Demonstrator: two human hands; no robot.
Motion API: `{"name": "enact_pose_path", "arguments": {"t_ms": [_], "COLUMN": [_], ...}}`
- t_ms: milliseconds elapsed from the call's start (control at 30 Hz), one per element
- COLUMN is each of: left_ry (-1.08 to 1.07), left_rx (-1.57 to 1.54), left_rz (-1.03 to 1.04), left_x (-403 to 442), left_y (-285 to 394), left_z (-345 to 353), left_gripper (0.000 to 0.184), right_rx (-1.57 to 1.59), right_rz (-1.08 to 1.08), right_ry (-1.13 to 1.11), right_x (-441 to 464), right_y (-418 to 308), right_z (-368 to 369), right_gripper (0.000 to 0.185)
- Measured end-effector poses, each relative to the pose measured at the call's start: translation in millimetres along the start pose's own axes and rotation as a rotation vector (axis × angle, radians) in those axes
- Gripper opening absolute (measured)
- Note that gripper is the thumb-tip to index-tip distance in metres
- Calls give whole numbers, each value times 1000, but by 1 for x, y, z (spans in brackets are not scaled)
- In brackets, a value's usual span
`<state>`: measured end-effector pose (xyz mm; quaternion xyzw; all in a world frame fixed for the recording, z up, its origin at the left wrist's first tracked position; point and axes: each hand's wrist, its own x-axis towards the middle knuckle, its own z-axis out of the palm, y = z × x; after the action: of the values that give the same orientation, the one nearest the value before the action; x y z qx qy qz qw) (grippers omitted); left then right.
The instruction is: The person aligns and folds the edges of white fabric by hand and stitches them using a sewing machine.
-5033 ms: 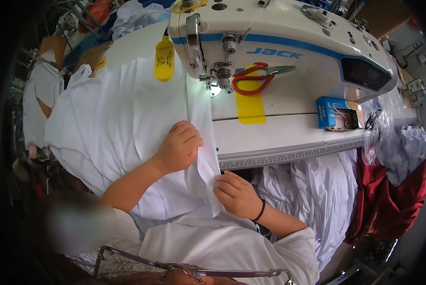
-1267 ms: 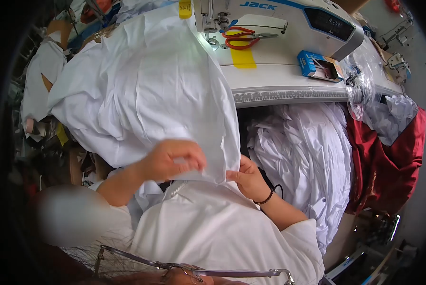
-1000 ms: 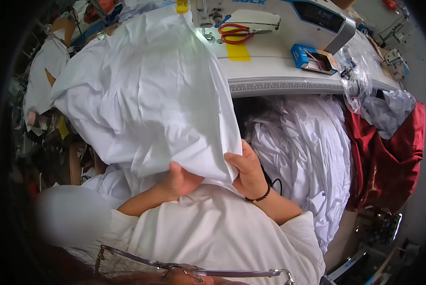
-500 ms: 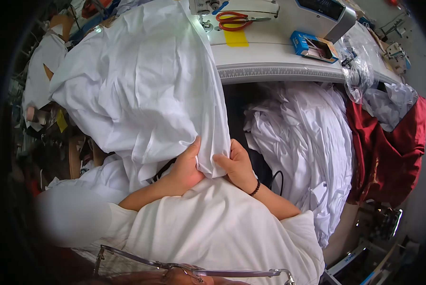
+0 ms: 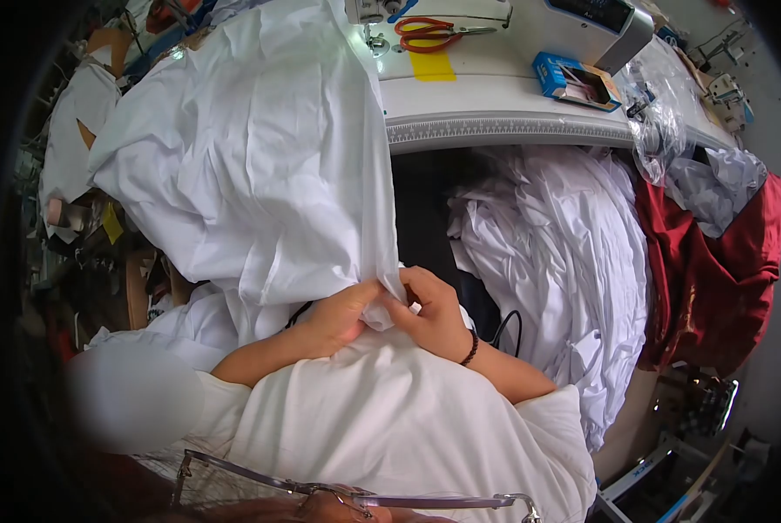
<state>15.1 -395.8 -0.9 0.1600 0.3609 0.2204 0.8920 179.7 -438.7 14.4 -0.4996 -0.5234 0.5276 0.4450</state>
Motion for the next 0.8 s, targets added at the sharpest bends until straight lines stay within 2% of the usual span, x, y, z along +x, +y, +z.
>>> {"name": "enact_pose_path", "arguments": {"t_ms": [33,67,167,300,367,433,500,600,667,700,767,800], "left_ry": [-2,-41,-104,-206,-168,-125,-198,-148,-163,-179,-182,-183], "left_rx": [2,59,147,136,94,51,-26,6,-15,-38,13,58], "left_rz": [-1,32,74,73,48,25,-70,-50,-59,-67,-57,-55], "left_x": [2,3,-3,-9,-9,-10,-9,-9,-5,-3,-7,-11], "left_y": [0,-1,4,7,11,15,19,19,17,16,19,22], "left_z": [-4,-7,-8,-13,-2,3,3,2,-3,-5,-11,-16], "left_gripper": [32,29,24,23,24,25,27,28,29,30,32,35], "right_rx": [-290,-291,-704,-931,-1069,-949,-829,-792,-784,-784,-738,-738], "right_rz": [-204,-204,-578,-618,-707,-735,-763,-876,-1048,-1053,-1136,-1150], "right_ry": [-66,-62,-44,-73,-113,-182,-245,111,35,36,-163,-168], "right_x": [3,4,9,8,7,11,17,40,57,61,73,77], "right_y": [-9,-12,-16,-22,-21,-28,-27,-6,-11,-10,-6,-3], "right_z": [-5,-4,-2,-7,-8,-14,-25,-33,-32,-34,-36,-40], "right_gripper": [34,34,41,39,37,36,34,30,32,32,28,28]}}
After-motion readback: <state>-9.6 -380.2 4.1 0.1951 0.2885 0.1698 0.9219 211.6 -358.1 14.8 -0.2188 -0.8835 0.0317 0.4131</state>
